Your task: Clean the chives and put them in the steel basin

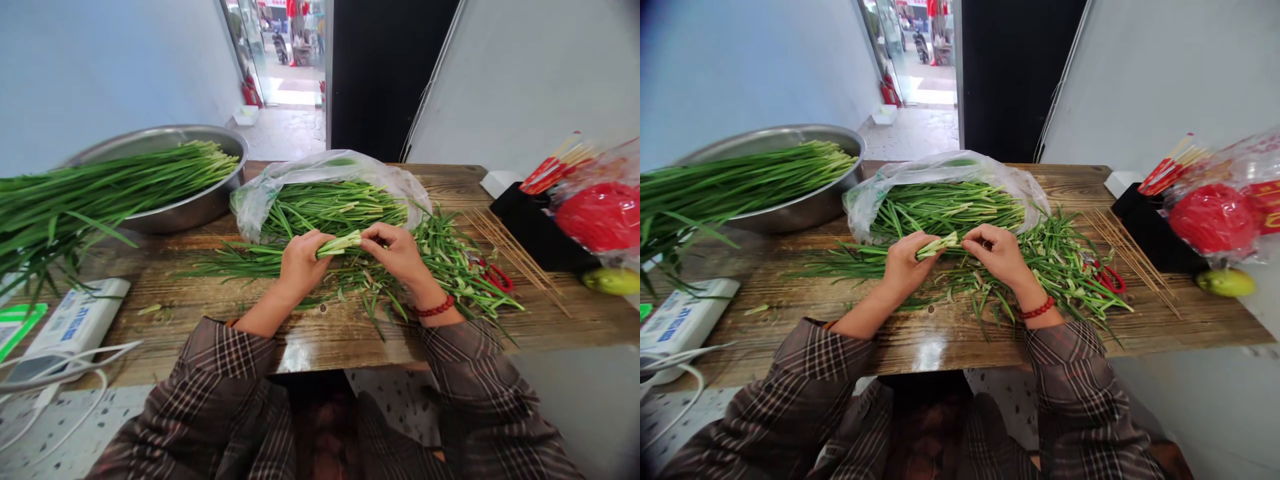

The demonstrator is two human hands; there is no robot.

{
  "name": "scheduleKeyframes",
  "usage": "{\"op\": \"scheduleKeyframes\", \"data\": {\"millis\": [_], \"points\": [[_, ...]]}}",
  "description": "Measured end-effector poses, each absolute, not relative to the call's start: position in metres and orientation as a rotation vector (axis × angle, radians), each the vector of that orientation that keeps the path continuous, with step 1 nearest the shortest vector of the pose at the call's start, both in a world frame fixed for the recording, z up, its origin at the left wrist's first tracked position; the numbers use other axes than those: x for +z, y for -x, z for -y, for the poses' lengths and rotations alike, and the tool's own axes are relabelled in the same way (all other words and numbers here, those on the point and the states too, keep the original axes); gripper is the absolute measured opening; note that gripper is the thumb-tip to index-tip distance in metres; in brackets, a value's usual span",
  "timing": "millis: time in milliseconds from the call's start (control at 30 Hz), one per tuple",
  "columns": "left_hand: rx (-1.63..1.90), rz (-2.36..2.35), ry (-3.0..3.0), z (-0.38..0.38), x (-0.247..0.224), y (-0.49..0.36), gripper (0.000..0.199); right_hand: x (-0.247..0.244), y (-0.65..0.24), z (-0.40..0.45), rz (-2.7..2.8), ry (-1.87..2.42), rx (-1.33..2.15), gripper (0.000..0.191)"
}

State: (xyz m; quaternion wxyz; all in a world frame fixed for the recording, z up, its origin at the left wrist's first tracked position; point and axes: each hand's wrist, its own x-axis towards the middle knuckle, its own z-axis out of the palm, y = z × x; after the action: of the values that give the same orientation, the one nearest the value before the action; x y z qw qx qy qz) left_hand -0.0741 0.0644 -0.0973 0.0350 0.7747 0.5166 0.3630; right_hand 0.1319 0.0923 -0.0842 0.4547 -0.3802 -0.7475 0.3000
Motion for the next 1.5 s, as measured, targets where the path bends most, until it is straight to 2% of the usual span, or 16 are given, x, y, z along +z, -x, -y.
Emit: {"op": "scheduleKeyframes", "data": {"millis": [133, 333, 467, 600, 700, 800, 933, 1033, 1167, 1367, 1500], "points": [[1.07, -1.572, -2.385, -0.064, -0.096, 0.072, 0.015, -0.088, -0.134, -0.096, 1.667, 1.021, 0.752, 0.022], [1.158, -1.658, -2.3, -0.067, -0.093, 0.078, 0.018, -0.086, -0.159, -0.107, 1.482, 1.109, 0.701, 0.021], [1.224, -1.683, -2.237, -0.068, -0.09, 0.083, 0.016, -0.083, -0.181, -0.109, 1.785, 1.176, 0.501, 0.023], [1.149, -1.706, -2.259, -0.067, -0.088, 0.084, 0.016, -0.081, -0.186, -0.107, 2.264, 0.998, 0.653, 0.024], [1.082, -1.722, -2.298, -0.067, -0.089, 0.083, 0.017, -0.076, -0.176, -0.102, 2.111, 0.98, 0.483, 0.023], [1.01, -1.716, -2.325, -0.067, -0.091, 0.083, 0.018, -0.073, -0.16, -0.096, 2.047, 0.87, 0.433, 0.036], [0.949, -1.671, -2.315, -0.067, -0.093, 0.082, 0.018, -0.078, -0.143, -0.092, 2.163, 0.836, 0.299, 0.018], [1.088, -1.65, -2.252, -0.066, -0.091, 0.08, 0.02, -0.086, -0.139, -0.094, 2.173, 0.899, 0.207, 0.022], [1.334, -1.591, -2.258, -0.065, -0.089, 0.078, 0.024, -0.091, -0.136, -0.096, 2.143, 0.857, 0.287, 0.022], [0.993, -1.573, -2.461, -0.068, -0.089, 0.076, 0.017, -0.094, -0.12, -0.091, 1.882, 0.849, 0.547, 0.021], [0.946, -1.602, -2.464, -0.069, -0.091, 0.075, 0.019, -0.101, -0.119, -0.098, 1.443, 1.017, 0.846, 0.026]]}}
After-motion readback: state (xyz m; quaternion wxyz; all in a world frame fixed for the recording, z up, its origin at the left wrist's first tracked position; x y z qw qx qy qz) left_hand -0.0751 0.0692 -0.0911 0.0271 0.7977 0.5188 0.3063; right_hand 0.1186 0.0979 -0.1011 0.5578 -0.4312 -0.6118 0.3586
